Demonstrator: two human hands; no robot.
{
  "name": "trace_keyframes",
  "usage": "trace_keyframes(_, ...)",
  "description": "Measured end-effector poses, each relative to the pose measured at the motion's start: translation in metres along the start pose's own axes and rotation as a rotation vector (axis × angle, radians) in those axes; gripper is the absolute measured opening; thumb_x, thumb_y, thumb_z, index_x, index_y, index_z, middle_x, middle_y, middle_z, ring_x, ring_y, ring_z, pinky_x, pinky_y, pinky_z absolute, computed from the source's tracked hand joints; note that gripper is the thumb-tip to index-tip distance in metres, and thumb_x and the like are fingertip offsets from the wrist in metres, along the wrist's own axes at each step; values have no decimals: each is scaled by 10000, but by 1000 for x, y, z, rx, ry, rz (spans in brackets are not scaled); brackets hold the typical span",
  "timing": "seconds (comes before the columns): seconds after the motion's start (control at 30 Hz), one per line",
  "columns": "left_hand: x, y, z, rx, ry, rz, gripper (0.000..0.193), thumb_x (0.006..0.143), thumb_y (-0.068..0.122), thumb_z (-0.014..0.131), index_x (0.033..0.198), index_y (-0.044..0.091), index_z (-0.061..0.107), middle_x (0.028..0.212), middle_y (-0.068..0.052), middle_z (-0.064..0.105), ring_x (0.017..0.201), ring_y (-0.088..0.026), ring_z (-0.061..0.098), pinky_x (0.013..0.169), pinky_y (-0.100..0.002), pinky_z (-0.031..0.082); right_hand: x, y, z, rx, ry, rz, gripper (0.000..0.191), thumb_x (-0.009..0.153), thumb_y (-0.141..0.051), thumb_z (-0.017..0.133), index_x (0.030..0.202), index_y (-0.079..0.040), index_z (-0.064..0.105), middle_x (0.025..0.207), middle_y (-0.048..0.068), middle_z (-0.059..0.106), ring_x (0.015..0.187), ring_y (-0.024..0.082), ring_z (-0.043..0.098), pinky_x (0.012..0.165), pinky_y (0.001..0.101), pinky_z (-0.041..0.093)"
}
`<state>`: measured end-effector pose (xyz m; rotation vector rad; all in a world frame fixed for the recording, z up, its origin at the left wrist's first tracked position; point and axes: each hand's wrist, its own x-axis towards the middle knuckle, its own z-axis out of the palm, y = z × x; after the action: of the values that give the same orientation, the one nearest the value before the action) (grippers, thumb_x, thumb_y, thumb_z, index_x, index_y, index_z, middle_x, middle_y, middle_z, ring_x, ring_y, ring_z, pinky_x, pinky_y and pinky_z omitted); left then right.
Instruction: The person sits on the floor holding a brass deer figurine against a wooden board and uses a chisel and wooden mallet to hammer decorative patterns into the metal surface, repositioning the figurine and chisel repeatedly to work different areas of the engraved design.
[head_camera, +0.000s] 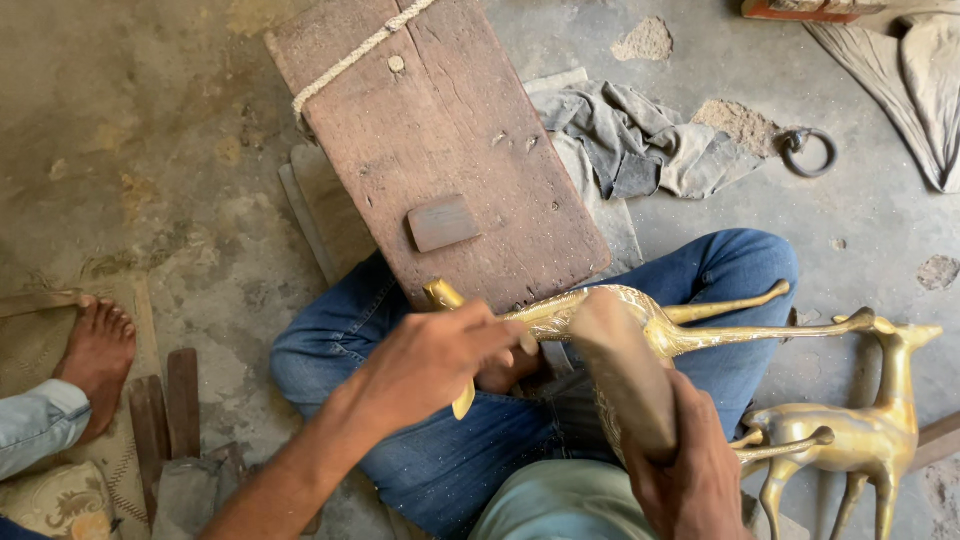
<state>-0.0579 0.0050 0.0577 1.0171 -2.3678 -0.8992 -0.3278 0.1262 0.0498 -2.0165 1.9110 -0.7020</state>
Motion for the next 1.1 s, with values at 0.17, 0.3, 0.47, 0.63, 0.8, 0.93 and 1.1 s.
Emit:
trace_keyframes(0.17,3,-2,-13,-41,128,-141,308,925,253,738,1156,91,615,885,-116,654,751,-337,707,593,-424,563,6,15,-9,228,-104,440,714,768,-159,782,1402,-27,479,842,130,706,744,239,718,699,382,566)
trace_keyframes(0.3,10,-4,-3,-49,14,-119,336,915,267,742,1170,91,612,856,-120,642,790,-372,687,620,-459,545,6,20,-10,205,-88,429,729,771,-183,787,1408,-21,472,856,140,698,764,259,710,729,394,558)
trace_keyframes(0.47,11,-5,5,-44,-76,-120,375,920,267,720,1252,123,623,850,-115,625,712,-336,690,588,-441,562,4,20,-11,144,-60,308,701,791,-187,777,1407,-14,490,1100,214,682,949,327,705,816,414,544)
trace_keyframes(0.63,15,-2,5,5,-188,-152,383,930,259,695,1274,120,604,814,-103,588,651,-300,700,545,-410,577,-3,21,-9,144,-78,305,695,793,-181,776,1407,-18,495,1162,237,675,1007,350,704,843,418,542)
trace_keyframes(0.8,19,2,2,50,-233,-117,360,925,223,699,1264,144,610,824,-106,585,665,-320,697,538,-422,568,-15,20,0,189,2,466,756,748,-201,811,1405,-31,476,1095,218,682,925,324,727,801,411,559)
trace_keyframes(0.93,20,3,1,87,-267,-97,325,916,153,684,1235,191,631,829,-99,598,694,-318,710,555,-430,568,-17,21,0,64,-110,305,757,757,-174,785,1434,-47,473,1061,217,695,926,350,713,789,429,559)
trace_keyframes(1.1,23,2,4,75,-240,-58,343,899,188,704,1231,178,621,794,-104,609,694,-350,697,550,-446,556,-15,18,-6,241,37,520,705,788,-142,795,1411,-91,468,1008,177,730,898,332,758,821,429,581)
